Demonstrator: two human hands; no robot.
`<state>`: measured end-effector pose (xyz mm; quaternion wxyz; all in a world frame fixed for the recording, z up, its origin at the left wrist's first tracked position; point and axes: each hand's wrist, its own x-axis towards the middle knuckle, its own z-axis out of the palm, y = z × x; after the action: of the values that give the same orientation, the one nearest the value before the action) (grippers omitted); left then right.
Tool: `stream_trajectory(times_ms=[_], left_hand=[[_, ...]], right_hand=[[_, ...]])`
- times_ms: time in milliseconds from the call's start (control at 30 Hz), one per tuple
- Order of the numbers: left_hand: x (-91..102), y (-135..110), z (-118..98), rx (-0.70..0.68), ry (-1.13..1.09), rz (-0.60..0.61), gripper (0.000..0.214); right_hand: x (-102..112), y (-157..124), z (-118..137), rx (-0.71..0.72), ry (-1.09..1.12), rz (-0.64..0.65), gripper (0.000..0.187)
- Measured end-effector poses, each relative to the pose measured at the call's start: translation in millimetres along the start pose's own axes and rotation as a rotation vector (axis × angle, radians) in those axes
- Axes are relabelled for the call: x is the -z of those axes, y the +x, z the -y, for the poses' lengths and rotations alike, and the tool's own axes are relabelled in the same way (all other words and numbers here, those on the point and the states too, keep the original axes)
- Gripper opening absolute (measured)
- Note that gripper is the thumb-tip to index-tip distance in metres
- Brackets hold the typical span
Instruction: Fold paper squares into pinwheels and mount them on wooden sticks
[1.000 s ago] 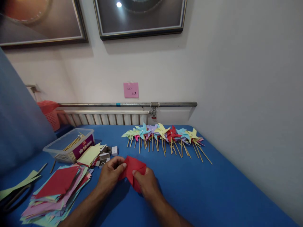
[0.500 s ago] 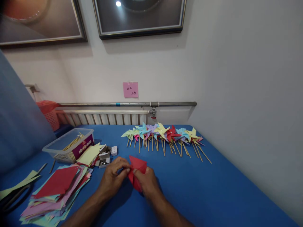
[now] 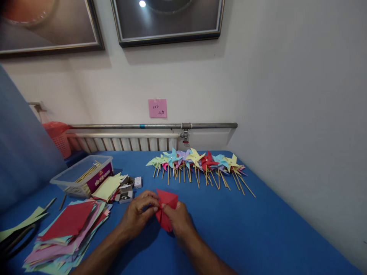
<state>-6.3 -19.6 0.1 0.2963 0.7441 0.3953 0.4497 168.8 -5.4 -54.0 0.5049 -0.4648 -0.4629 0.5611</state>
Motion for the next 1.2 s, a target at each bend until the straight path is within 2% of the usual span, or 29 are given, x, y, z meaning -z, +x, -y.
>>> stream_trajectory(times_ms=[167, 500, 933, 1200], left_hand=[[2.4, 0.2, -1.1, -0.005, 0.054, 0.039, 0.018], [2.8, -0.2, -0.3, -0.06, 0.185, 0.039, 0.023], [2.7, -1.2, 1.0, -0.124, 0.275, 0.011, 0.026], [4.2, -1.7, 0.3, -0.158, 0.335, 0.046, 0.03]], right_hand=[[-2.7, -4.7, 7.9, -0.012, 0.066, 0.024, 0.044], [-4.4, -9.1, 13.6, -0.022, 0.078, 0.044, 0.037], [-3.0, -11.5, 13.3, -0.013, 0.073, 0.069, 0.036], [-1.2, -11.8, 12.9, -0.014, 0.032, 0.058, 0.038]])
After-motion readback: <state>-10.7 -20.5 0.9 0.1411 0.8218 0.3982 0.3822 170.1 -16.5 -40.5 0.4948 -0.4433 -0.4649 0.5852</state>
